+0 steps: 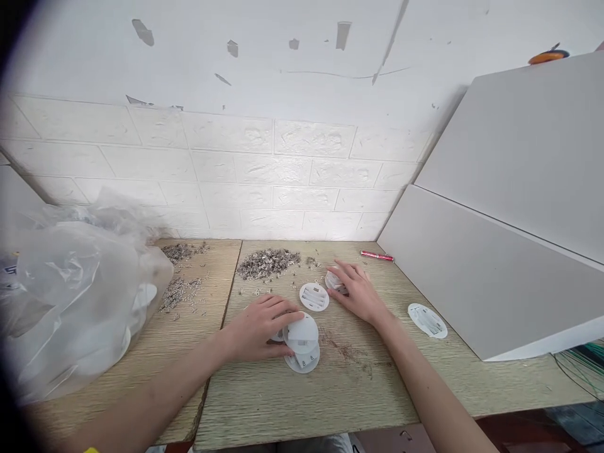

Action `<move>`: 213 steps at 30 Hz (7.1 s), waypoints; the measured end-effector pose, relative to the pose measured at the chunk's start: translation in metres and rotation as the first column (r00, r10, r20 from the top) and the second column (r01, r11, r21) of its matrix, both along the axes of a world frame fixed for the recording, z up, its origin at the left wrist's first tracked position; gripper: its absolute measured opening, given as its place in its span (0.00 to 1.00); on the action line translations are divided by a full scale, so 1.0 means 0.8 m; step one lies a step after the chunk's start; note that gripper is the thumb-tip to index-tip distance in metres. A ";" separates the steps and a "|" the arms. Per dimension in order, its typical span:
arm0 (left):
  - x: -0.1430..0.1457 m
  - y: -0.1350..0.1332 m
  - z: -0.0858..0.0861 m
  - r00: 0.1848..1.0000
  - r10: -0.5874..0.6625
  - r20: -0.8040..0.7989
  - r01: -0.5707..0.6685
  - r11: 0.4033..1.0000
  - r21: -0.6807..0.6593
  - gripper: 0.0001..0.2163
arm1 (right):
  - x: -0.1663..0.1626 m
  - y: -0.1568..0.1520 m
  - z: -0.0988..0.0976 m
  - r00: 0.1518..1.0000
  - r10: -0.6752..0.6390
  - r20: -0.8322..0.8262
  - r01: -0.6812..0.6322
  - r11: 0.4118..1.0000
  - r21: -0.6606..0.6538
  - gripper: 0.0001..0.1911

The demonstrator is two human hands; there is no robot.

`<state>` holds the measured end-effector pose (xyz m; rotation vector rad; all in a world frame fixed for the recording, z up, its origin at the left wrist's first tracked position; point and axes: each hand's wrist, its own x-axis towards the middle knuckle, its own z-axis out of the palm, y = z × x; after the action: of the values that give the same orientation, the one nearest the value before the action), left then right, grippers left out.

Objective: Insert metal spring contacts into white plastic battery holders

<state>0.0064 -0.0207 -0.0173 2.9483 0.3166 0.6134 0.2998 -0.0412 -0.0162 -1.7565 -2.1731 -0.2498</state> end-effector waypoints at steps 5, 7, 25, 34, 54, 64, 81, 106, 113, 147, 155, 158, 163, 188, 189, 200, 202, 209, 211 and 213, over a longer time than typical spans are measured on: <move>0.000 0.003 -0.001 1.000 -0.010 0.011 0.009 0.999 0.042 0.25 | -0.024 -0.014 0.012 0.983 0.178 -0.039 -0.164 0.956 0.244 0.16; 0.000 0.005 -0.001 1.000 -0.013 0.020 0.012 0.999 0.052 0.26 | -0.041 -0.021 0.012 0.951 0.310 -0.008 -0.298 0.922 0.246 0.15; 0.000 0.014 -0.008 0.996 -0.037 0.080 0.030 0.995 0.094 0.26 | -0.058 -0.008 -0.001 0.990 0.142 0.005 -0.137 0.943 0.303 0.11; -0.003 0.011 0.004 0.968 -0.070 0.239 0.065 0.997 0.028 0.25 | -0.118 0.030 0.011 0.993 -0.013 -0.115 0.006 0.998 -0.056 0.08; -0.005 0.009 0.010 0.644 0.641 0.418 0.063 0.500 -0.864 0.21 | -0.175 -0.070 0.012 0.843 0.473 -0.255 -0.475 0.878 0.058 0.06; 0.007 0.007 -0.002 0.601 0.670 0.435 0.299 0.316 -0.900 0.19 | -0.121 -0.052 0.014 0.944 0.326 -0.059 -0.316 0.940 0.130 0.07; -0.006 0.010 0.027 0.497 0.740 0.453 0.283 0.356 -0.891 0.24 | -0.157 -0.057 0.023 0.895 0.428 -0.129 -0.433 0.901 -0.015 0.08; -0.011 0.026 0.023 0.599 0.712 0.366 0.222 0.291 -0.930 0.21 | -0.167 0.037 0.058 0.171 0.097 -0.980 -0.210 0.976 0.060 0.15; -0.012 0.029 0.020 0.642 0.678 0.357 0.062 0.419 -0.906 0.19 | -0.170 0.033 0.030 0.056 0.043 -0.998 -0.235 0.971 0.028 0.14; -0.024 0.027 0.009 0.752 0.275 0.600 -0.248 0.960 -0.129 0.10 | -0.179 0.021 0.017 0.141 0.011 -0.990 -0.199 0.980 -0.018 0.11; -0.026 0.031 0.006 0.775 0.290 0.562 -0.293 0.952 -0.088 0.09 | -0.169 0.023 0.025 0.078 -0.054 -0.995 -0.213 0.975 -0.069 0.13; -0.026 0.036 0.001 0.781 0.287 0.555 -0.295 0.952 -0.076 0.09 | -0.171 0.022 0.024 0.185 -0.077 -0.980 -0.230 0.966 -0.119 0.12; -0.024 0.037 0.001 0.801 0.248 0.544 -0.265 0.963 -0.048 0.10 | -0.178 0.021 0.016 0.304 -0.077 -0.949 -0.214 0.966 -0.147 0.13; -0.017 0.029 0.002 0.759 0.491 0.428 0.051 0.611 -0.790 0.34 | -0.170 0.026 0.014 0.226 -0.015 -0.974 -0.074 0.997 -0.033 0.11; -0.018 0.028 0.002 0.758 0.489 0.431 0.041 0.625 -0.780 0.34 | -0.170 0.026 0.014 0.224 -0.004 -0.975 -0.087 0.996 -0.024 0.11; -0.016 0.023 0.001 0.775 0.452 0.441 0.006 0.693 -0.721 0.33 | -0.175 0.019 0.023 0.507 0.020 -0.861 -0.020 1.000 0.012 0.07; -0.016 0.023 0.001 0.782 0.448 0.433 -0.002 0.697 -0.717 0.33 | -0.174 0.019 0.023 0.561 0.041 -0.827 -0.018 0.999 0.038 0.06; -0.017 0.021 0.004 0.808 0.434 0.398 -0.040 0.714 -0.699 0.32 | -0.174 0.019 0.022 0.568 0.045 -0.822 -0.034 0.999 0.032 0.07; -0.018 0.020 0.004 0.810 0.432 0.396 -0.037 0.712 -0.701 0.33 | -0.173 0.019 0.021 0.517 0.013 -0.856 -0.038 0.999 -0.008 0.08; -0.019 0.021 0.004 0.814 0.424 0.397 -0.031 0.715 -0.699 0.33 | -0.172 0.019 0.021 0.455 -0.023 -0.890 -0.051 0.997 -0.052 0.08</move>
<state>-0.0085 -0.0041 -0.0142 1.9483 0.6924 1.0579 0.1621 -0.0257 0.0009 -1.3705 -1.3700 0.6613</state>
